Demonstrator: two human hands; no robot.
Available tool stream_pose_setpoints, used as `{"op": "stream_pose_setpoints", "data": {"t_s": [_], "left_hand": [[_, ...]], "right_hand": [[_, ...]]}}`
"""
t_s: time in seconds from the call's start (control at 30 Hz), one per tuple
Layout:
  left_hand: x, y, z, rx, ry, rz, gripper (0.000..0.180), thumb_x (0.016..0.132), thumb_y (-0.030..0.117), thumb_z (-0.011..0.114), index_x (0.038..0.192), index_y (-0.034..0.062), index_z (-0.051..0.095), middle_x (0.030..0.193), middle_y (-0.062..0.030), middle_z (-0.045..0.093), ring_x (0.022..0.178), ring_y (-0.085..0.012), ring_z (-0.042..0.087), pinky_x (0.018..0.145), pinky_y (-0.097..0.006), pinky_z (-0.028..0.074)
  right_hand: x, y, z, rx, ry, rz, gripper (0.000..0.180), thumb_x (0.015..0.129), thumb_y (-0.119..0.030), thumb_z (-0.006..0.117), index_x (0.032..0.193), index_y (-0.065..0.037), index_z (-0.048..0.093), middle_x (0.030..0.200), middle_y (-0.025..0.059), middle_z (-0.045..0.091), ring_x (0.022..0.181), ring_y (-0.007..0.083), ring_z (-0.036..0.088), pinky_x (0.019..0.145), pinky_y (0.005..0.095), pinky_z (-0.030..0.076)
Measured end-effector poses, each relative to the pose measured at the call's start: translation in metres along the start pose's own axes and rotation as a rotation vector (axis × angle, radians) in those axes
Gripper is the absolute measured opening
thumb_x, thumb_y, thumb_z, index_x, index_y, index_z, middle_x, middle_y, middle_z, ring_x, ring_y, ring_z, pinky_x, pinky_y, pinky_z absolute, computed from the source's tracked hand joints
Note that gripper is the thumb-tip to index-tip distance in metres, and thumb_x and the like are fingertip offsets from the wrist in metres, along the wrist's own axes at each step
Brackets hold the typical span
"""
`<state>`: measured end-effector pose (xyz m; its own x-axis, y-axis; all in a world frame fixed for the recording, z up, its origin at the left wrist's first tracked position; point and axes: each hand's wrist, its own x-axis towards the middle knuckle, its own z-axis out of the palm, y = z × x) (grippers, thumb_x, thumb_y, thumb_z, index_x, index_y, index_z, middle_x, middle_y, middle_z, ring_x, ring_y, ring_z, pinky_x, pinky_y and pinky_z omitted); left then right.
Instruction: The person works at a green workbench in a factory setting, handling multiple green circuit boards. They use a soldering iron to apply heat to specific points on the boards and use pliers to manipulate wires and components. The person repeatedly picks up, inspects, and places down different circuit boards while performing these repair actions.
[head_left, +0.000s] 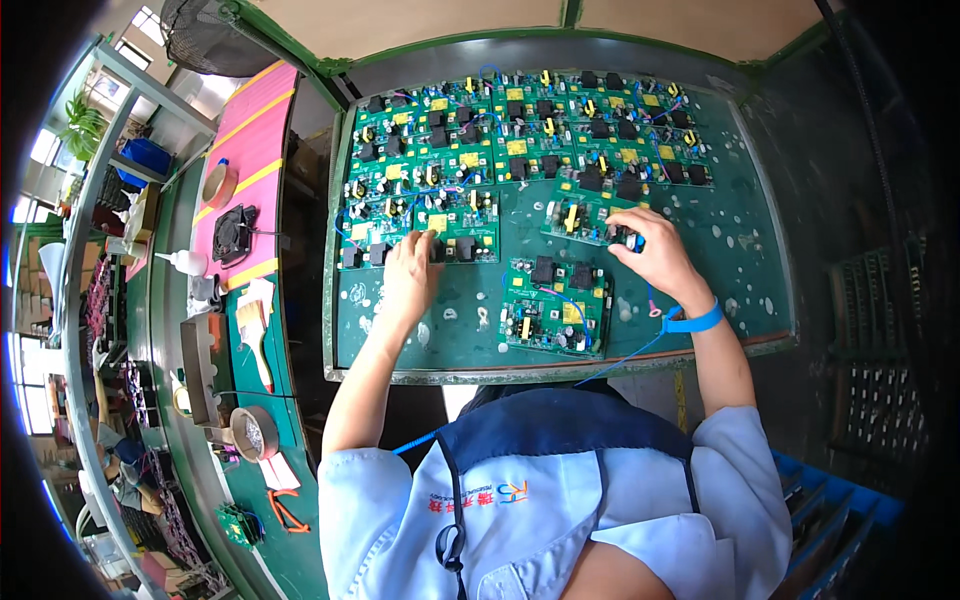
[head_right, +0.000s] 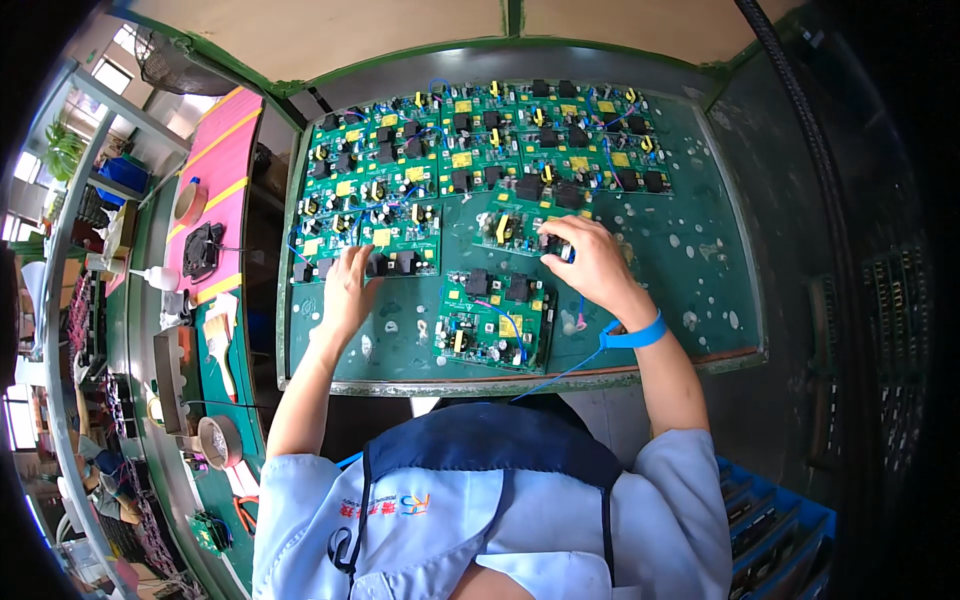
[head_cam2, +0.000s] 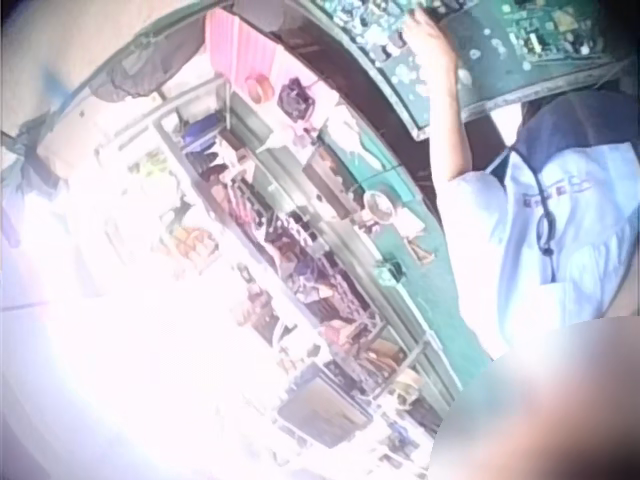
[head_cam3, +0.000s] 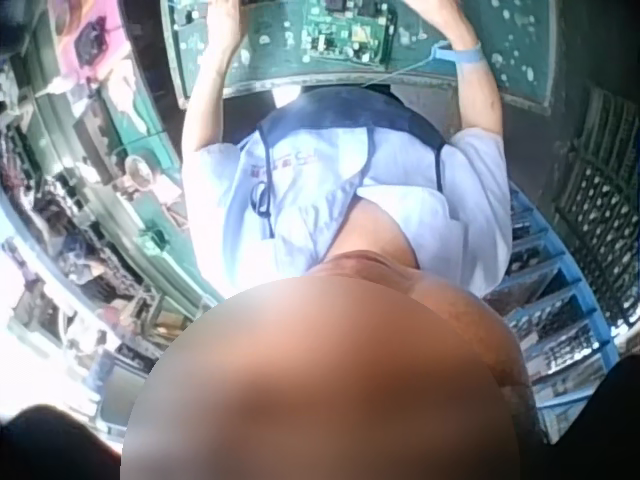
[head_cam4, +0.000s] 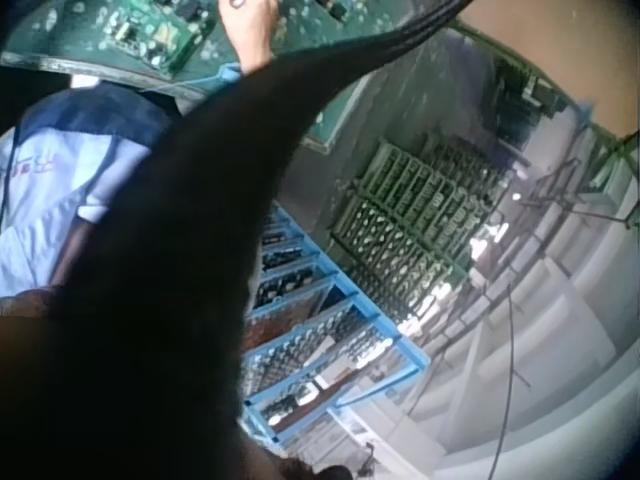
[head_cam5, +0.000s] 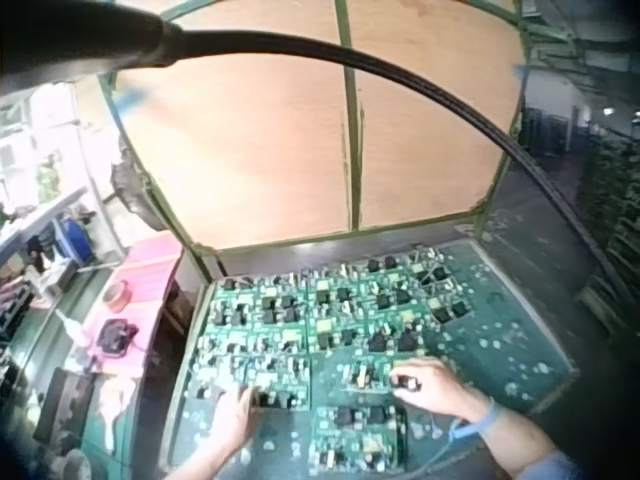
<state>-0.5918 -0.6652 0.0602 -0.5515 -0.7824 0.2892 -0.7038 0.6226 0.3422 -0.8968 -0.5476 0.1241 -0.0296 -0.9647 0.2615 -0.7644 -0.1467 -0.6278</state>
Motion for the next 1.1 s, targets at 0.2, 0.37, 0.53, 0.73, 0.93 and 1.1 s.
{"op": "stream_pose_setpoints", "data": {"t_s": [0.2,0.37,0.53,0.73,0.93,1.1], "left_hand": [[-0.029,0.057,0.02,-0.692,-0.59,-0.439,0.053,0.073,0.038,0.058,0.105,-0.0035,0.048,0.092,-0.0188,0.057,0.087,-0.0252,0.056,0.075,-0.032,0.044],[-0.028,0.069,0.03,-0.678,-0.623,-0.385,0.042,0.075,0.032,0.056,0.098,-0.0033,0.052,0.088,-0.0135,0.058,0.073,-0.0164,0.056,0.058,-0.027,0.047],[-0.024,0.094,0.017,-0.803,-0.721,-0.519,0.04,0.074,0.029,0.058,0.092,-0.0066,0.052,0.082,-0.0123,0.056,0.066,-0.014,0.055,0.047,-0.024,0.047],[-0.034,0.096,0.025,-0.963,-0.772,-0.598,0.031,0.077,0.025,0.056,0.088,-0.0035,0.051,0.079,-0.0073,0.054,0.064,-0.0113,0.052,0.048,-0.023,0.048],[-0.037,0.096,0.027,-1.03,-0.742,-0.627,0.028,0.078,0.022,0.054,0.088,-0.0038,0.051,0.075,-0.0052,0.053,0.063,-0.0098,0.05,0.048,-0.021,0.048],[-0.036,0.095,0.024,-1.022,-0.762,-0.63,0.028,0.077,0.024,0.056,0.086,-0.0032,0.053,0.073,-0.0046,0.052,0.06,-0.0097,0.051,0.049,-0.022,0.048]], "right_hand": [[0.004,0.008,0.017,0.228,-0.07,0.046,0.029,0.062,-0.008,0.063,0.089,-0.001,0.056,0.091,0.0112,0.058,0.084,0.0234,0.055,0.075,0.0305,0.042],[0.01,0.016,0.022,0.356,-0.108,0.096,0.029,0.065,-0.007,0.064,0.091,0.001,0.055,0.085,0.0053,0.057,0.077,0.0114,0.051,0.072,0.0252,0.041],[0.02,0.016,0.027,0.316,-0.186,0.022,0.029,0.063,-0.008,0.064,0.09,-0.001,0.055,0.088,0.0081,0.057,0.079,0.0171,0.054,0.072,0.028,0.042],[0.033,0.02,0.044,0.209,-0.276,-0.111,0.03,0.063,-0.013,0.062,0.09,-0.003,0.054,0.088,0.0099,0.057,0.083,0.0249,0.054,0.074,0.0329,0.042],[0.037,0.032,0.064,0.069,-0.273,-0.139,0.028,0.06,-0.01,0.063,0.087,-0.004,0.055,0.086,0.0101,0.056,0.08,0.0274,0.053,0.071,0.0343,0.042],[0.042,0.04,0.069,0.095,-0.404,-0.06,0.027,0.058,-0.007,0.066,0.082,-0.005,0.055,0.083,0.0092,0.056,0.078,0.027,0.053,0.069,0.0349,0.042]]}}
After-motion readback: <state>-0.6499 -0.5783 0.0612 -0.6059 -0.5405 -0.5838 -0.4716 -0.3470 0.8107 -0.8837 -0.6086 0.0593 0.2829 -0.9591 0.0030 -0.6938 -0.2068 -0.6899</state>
